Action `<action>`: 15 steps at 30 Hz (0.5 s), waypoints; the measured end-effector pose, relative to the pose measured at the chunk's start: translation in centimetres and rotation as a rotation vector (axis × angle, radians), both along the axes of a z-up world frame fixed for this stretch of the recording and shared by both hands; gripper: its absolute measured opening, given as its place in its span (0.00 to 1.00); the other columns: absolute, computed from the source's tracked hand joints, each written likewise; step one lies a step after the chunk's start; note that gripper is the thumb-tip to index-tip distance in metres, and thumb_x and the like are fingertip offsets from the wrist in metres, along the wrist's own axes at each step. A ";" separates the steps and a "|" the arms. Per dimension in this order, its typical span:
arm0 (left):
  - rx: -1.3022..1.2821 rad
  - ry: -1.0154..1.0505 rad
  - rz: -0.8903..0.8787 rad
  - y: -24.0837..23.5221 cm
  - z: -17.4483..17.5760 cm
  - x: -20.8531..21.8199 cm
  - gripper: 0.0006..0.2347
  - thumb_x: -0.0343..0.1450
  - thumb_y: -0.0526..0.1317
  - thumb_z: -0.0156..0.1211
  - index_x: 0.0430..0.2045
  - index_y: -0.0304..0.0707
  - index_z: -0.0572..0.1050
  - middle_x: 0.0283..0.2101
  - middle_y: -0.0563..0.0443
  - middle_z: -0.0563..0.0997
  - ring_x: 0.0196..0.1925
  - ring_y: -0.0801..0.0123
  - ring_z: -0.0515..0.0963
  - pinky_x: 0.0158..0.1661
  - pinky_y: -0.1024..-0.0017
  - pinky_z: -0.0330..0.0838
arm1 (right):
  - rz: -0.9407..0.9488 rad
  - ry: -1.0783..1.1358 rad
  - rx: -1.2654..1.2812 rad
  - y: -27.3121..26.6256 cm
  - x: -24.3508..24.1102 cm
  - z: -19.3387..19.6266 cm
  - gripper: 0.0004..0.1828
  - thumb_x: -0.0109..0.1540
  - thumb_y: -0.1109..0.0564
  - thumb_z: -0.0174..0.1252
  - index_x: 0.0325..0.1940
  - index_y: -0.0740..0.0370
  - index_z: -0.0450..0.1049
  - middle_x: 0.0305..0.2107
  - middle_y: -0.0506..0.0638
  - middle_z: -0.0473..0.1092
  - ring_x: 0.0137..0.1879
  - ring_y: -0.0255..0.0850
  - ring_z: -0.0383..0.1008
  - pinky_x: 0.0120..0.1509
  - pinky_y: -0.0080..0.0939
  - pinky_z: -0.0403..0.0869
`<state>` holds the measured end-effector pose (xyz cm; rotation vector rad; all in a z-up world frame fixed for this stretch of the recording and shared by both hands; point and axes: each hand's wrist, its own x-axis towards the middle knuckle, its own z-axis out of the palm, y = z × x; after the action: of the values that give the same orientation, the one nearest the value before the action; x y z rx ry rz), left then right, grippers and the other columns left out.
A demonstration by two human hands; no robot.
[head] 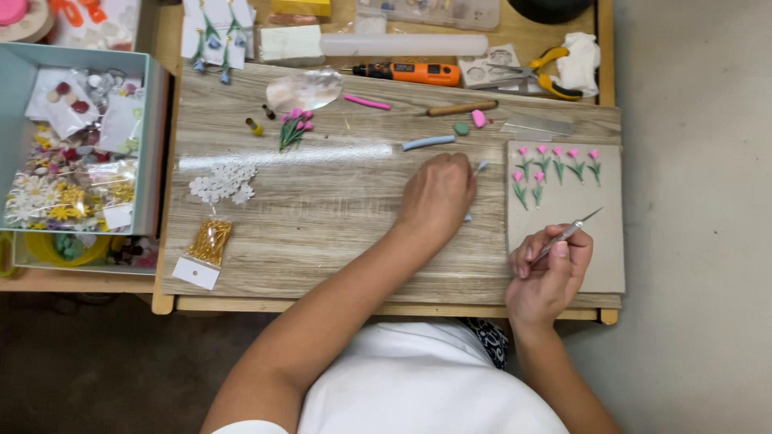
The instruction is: The person shapes small pieces of light blue clay into flower petals using a pointed tool and their fingers. They roll the clay into a ball, flatten it, and then use the tool to create petal shapes. The finished pieces are placed on a board with other similar flowers.
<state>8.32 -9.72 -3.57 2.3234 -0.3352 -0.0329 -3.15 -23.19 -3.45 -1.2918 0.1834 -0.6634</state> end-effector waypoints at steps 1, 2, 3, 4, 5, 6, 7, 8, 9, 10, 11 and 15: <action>0.003 -0.001 0.008 0.0 -0.3 0.3 0.06 0.68 0.41 0.58 0.26 0.39 0.74 0.29 0.44 0.77 0.36 0.44 0.83 0.34 0.52 0.80 | 0.008 -0.001 0.003 0.1 0.3 -0.2 0.11 0.72 0.50 0.43 0.50 0.60 0.60 0.18 0.46 0.53 0.16 0.31 0.50 0.22 0.29 0.57; 0.011 -0.033 0.007 -0.4 -0.7 0.4 0.06 0.68 0.40 0.57 0.26 0.37 0.73 0.29 0.43 0.77 0.35 0.43 0.83 0.34 0.51 0.80 | 0.013 -0.003 -0.002 0.1 0.2 -0.4 0.12 0.72 0.50 0.43 0.50 0.60 0.60 0.18 0.47 0.53 0.16 0.31 0.50 0.22 0.29 0.57; 0.018 -0.066 0.005 -0.8 -1.1 0.5 0.05 0.68 0.38 0.56 0.26 0.36 0.73 0.28 0.42 0.76 0.34 0.42 0.83 0.33 0.51 0.81 | 0.019 -0.004 -0.007 0.0 0.1 -0.5 0.12 0.71 0.50 0.43 0.50 0.61 0.60 0.18 0.47 0.53 0.16 0.31 0.50 0.22 0.30 0.57; 0.019 -0.066 0.004 -0.8 -1.2 0.6 0.05 0.68 0.38 0.56 0.26 0.36 0.73 0.28 0.42 0.76 0.34 0.42 0.83 0.33 0.51 0.81 | 0.018 -0.004 -0.006 0.0 0.0 -0.5 0.12 0.71 0.50 0.43 0.50 0.61 0.60 0.18 0.47 0.53 0.16 0.31 0.50 0.22 0.30 0.57; 0.017 -0.086 0.010 -0.9 -1.2 0.6 0.05 0.69 0.37 0.55 0.27 0.34 0.73 0.29 0.40 0.76 0.33 0.40 0.83 0.33 0.50 0.80 | 0.023 -0.004 -0.008 0.1 0.0 -0.5 0.12 0.71 0.50 0.43 0.50 0.61 0.60 0.18 0.47 0.53 0.16 0.31 0.50 0.22 0.29 0.57; 0.016 -0.109 0.016 -0.8 -1.2 0.8 0.05 0.69 0.36 0.54 0.27 0.33 0.72 0.29 0.39 0.75 0.32 0.38 0.83 0.32 0.49 0.80 | 0.029 -0.007 -0.009 0.2 0.0 -0.5 0.12 0.71 0.50 0.43 0.50 0.61 0.60 0.18 0.47 0.53 0.16 0.31 0.51 0.22 0.29 0.57; 0.019 -0.113 0.015 -0.9 -1.2 0.8 0.05 0.69 0.36 0.54 0.27 0.33 0.72 0.29 0.39 0.75 0.32 0.38 0.83 0.32 0.49 0.80 | 0.028 -0.010 -0.006 0.2 0.1 -0.5 0.12 0.71 0.50 0.43 0.50 0.61 0.60 0.18 0.47 0.53 0.16 0.31 0.51 0.22 0.29 0.57; 0.031 -0.101 0.008 -0.9 -1.3 0.8 0.05 0.69 0.35 0.54 0.29 0.31 0.73 0.30 0.39 0.75 0.33 0.39 0.83 0.33 0.50 0.80 | 0.035 -0.007 -0.013 0.2 0.1 -0.6 0.12 0.71 0.50 0.43 0.50 0.62 0.61 0.18 0.47 0.54 0.16 0.31 0.51 0.22 0.29 0.58; 0.044 -0.090 0.001 -0.9 -1.3 0.8 0.05 0.70 0.35 0.54 0.30 0.29 0.73 0.31 0.39 0.76 0.34 0.40 0.83 0.33 0.51 0.81 | 0.041 -0.004 -0.021 0.2 0.0 -0.7 0.12 0.71 0.50 0.44 0.50 0.62 0.61 0.18 0.47 0.55 0.16 0.31 0.51 0.22 0.29 0.58; 0.047 -0.092 -0.002 -0.6 -0.9 0.7 0.05 0.70 0.35 0.54 0.30 0.29 0.73 0.31 0.39 0.76 0.34 0.40 0.83 0.33 0.51 0.81 | 0.039 -0.007 -0.017 0.4 0.0 -0.6 0.12 0.71 0.50 0.44 0.50 0.62 0.61 0.18 0.47 0.55 0.16 0.31 0.51 0.22 0.29 0.58; 0.049 -0.091 0.001 -0.4 -0.5 0.6 0.06 0.69 0.37 0.57 0.30 0.30 0.73 0.31 0.40 0.76 0.34 0.40 0.83 0.33 0.50 0.81 | 0.045 0.000 -0.035 0.6 -0.1 -0.5 0.12 0.71 0.51 0.44 0.50 0.63 0.62 0.18 0.48 0.56 0.16 0.31 0.52 0.22 0.29 0.59; -0.025 -0.007 0.007 2.1 3.3 -0.2 0.07 0.70 0.40 0.61 0.31 0.33 0.75 0.32 0.42 0.77 0.36 0.40 0.84 0.34 0.50 0.80 | 0.061 0.023 -0.113 1.3 -0.3 -0.4 0.11 0.70 0.55 0.47 0.50 0.66 0.66 0.20 0.52 0.61 0.16 0.32 0.58 0.22 0.29 0.63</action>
<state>8.16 -7.61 -0.24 2.3000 -0.3294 -0.0170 -3.44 -21.90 -3.84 -1.4085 0.1267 -0.6139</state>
